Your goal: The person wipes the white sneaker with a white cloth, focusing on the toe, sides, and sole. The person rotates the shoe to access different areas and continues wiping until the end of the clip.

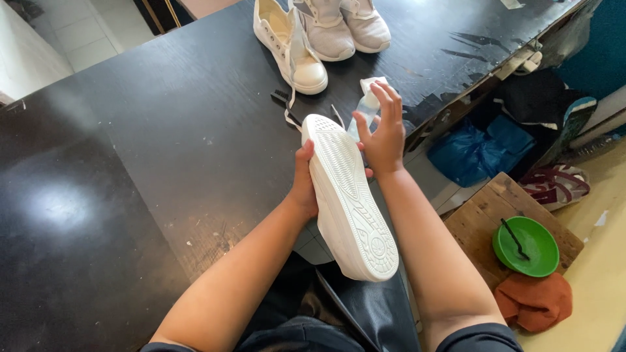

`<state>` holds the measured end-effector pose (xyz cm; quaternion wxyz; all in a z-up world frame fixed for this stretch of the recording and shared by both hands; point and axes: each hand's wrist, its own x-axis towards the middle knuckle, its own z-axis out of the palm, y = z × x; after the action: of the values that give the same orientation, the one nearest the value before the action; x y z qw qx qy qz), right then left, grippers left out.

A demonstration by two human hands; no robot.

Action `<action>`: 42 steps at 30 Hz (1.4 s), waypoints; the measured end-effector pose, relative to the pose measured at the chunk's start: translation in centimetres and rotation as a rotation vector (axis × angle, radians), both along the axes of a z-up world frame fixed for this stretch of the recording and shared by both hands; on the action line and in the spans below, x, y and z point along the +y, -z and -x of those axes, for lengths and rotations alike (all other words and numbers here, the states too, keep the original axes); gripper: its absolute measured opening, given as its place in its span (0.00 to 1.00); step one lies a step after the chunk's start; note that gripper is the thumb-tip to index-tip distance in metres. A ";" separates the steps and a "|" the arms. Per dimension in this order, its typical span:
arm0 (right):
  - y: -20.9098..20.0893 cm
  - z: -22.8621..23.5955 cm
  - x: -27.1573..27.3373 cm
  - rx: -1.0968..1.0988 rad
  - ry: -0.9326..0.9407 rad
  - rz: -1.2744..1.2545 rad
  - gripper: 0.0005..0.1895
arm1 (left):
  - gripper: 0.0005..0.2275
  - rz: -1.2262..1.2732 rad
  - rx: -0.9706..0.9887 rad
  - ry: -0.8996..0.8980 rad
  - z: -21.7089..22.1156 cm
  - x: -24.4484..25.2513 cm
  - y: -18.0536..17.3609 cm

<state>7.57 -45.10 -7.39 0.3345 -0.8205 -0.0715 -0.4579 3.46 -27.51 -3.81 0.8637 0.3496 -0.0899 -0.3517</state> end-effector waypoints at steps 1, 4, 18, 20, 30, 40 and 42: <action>-0.7 0.0 -0.1 0.001 -0.004 0.001 0.27 | 0.54 0.001 0.001 -0.004 0.1 0.2 0.9; -2.5 -0.1 -0.4 -0.119 0.090 0.093 0.08 | 0.48 0.092 0.042 -0.009 0.2 1.0 2.3; -6.5 1.8 1.3 -0.153 0.056 0.149 0.02 | 0.47 0.313 0.031 -0.019 2.2 9.6 2.4; -8.8 3.9 5.8 -0.115 -0.033 0.073 0.03 | 0.47 0.329 0.019 -0.029 3.3 10.8 3.5; -9.4 11.9 19.7 0.188 -0.374 0.000 0.02 | 0.36 0.086 0.103 -0.094 6.8 18.5 4.1; -8.4 8.3 19.9 0.239 -0.380 0.058 0.01 | 0.33 0.094 0.137 0.007 6.9 19.4 2.8; -7.5 7.7 20.2 0.247 -0.366 0.042 0.02 | 0.33 0.094 0.140 0.026 6.4 19.6 2.6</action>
<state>-0.09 -24.92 0.11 0.4010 -0.8506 -0.1872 -0.2840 -2.99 -7.88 -6.39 0.8788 0.2818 -0.0502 -0.3818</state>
